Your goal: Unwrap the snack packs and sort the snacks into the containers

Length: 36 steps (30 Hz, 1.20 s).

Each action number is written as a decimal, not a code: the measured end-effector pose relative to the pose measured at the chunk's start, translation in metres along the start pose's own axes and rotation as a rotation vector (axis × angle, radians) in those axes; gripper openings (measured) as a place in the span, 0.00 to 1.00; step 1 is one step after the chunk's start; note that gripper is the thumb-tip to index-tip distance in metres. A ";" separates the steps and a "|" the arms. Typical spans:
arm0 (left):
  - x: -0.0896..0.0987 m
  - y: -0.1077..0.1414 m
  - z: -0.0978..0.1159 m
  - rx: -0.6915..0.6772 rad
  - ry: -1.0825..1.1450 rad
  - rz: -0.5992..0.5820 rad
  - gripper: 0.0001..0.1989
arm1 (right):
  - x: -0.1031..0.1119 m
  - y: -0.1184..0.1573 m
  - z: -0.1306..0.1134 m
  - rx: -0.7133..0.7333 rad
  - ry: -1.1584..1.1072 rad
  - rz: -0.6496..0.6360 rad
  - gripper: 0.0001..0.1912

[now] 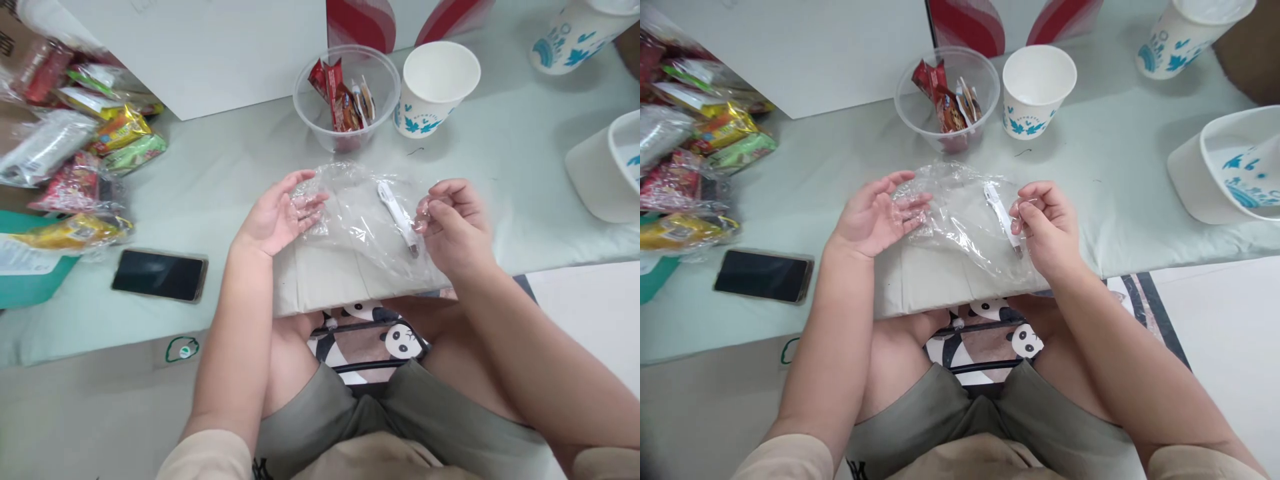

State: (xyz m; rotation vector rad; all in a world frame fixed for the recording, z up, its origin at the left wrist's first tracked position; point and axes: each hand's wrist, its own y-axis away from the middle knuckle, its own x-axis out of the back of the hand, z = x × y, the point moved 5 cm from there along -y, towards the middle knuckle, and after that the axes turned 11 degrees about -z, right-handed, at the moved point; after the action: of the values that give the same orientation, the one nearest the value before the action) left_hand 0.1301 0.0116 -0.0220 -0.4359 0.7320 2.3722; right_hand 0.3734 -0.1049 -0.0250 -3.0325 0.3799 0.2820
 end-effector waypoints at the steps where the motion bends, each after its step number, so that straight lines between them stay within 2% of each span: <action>1: 0.001 -0.001 0.001 -0.033 0.048 0.017 0.15 | 0.000 0.000 -0.001 -0.018 -0.038 -0.008 0.09; 4: 0.009 -0.002 0.006 -0.151 0.108 0.121 0.12 | 0.002 -0.002 -0.004 -0.084 -0.147 -0.018 0.10; 7: 0.019 0.002 0.016 -0.321 0.164 0.240 0.15 | 0.004 -0.004 -0.007 -0.157 -0.216 -0.013 0.13; 9: 0.023 0.006 0.021 -0.377 0.199 0.287 0.17 | 0.004 -0.005 -0.008 -0.208 -0.243 -0.005 0.14; 12: 0.023 0.007 0.022 -0.304 0.226 0.269 0.20 | 0.000 -0.004 -0.008 -0.248 -0.262 -0.013 0.13; 16: 0.013 0.002 0.016 -0.049 0.229 0.121 0.29 | -0.007 -0.001 -0.005 -0.273 -0.225 -0.078 0.12; 17: 0.012 0.002 0.015 0.000 0.224 0.109 0.29 | -0.008 0.000 -0.003 -0.279 -0.208 -0.095 0.11; 19: 0.010 0.003 0.014 0.045 0.239 0.134 0.20 | -0.009 0.002 0.000 -0.285 -0.179 -0.122 0.08; 21: 0.011 0.004 0.016 0.023 0.291 0.188 0.15 | -0.008 0.002 0.001 -0.276 -0.170 -0.123 0.07; 25: 0.019 0.004 0.021 -0.108 0.330 0.293 0.20 | 0.001 -0.002 -0.001 -0.204 -0.160 -0.040 0.09; 29: 0.029 0.004 0.023 -0.242 0.246 0.419 0.18 | 0.006 -0.004 0.001 -0.172 -0.118 0.002 0.10; 31: 0.030 0.003 0.021 -0.221 0.254 0.430 0.19 | 0.004 -0.003 0.003 -0.177 -0.082 -0.014 0.10; 33: 0.027 0.003 0.018 -0.137 0.222 0.397 0.20 | 0.002 0.000 0.004 -0.204 -0.037 -0.028 0.08; 36: 0.024 0.005 0.017 -0.055 0.061 0.331 0.18 | -0.004 0.003 0.003 -0.266 0.024 -0.075 0.07</action>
State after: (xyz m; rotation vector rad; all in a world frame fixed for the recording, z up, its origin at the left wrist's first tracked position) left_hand 0.1068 0.0294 -0.0182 -0.4395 0.8210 2.7035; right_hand 0.3680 -0.1068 -0.0272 -3.3035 0.2476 0.3152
